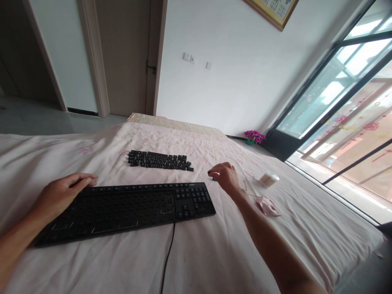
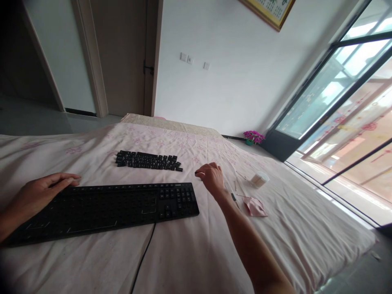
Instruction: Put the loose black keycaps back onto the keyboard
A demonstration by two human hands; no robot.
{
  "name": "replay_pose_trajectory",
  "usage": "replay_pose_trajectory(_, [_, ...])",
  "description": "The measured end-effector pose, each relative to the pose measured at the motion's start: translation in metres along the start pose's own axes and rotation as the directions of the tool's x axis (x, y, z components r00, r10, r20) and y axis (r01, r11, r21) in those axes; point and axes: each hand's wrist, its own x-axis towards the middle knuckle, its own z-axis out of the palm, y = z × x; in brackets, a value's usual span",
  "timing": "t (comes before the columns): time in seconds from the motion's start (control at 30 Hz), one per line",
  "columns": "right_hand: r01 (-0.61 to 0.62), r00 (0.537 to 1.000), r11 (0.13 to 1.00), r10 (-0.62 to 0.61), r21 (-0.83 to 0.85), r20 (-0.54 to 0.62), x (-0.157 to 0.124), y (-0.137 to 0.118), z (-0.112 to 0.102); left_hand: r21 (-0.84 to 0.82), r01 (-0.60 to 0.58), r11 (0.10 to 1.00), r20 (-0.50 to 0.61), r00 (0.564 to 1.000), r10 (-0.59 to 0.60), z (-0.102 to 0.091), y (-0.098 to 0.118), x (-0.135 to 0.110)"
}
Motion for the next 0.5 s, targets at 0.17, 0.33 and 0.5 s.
replay_pose_trajectory(0.17, [0.166, 0.985, 0.975, -0.156, 0.149, -0.072, -0.049, -0.042, -0.013, 0.006, -0.024, 1.0, -0.018, 1.0, 0.024, 0.0, -0.002, 0.0])
replay_pose_trajectory(0.33, [0.182, 0.983, 0.967, -0.177, 0.177, -0.04, -0.08, -0.056, -0.011, 0.029, -0.062, 0.998, -0.034, 0.997, 0.063, 0.0, -0.003, 0.001])
replay_pose_trajectory(0.5, [0.191, 0.982, 0.97, -0.19, 0.149, -0.022, -0.088, -0.056, -0.009, 0.026, -0.052, 0.998, -0.028, 0.998, 0.053, 0.0, -0.003, 0.001])
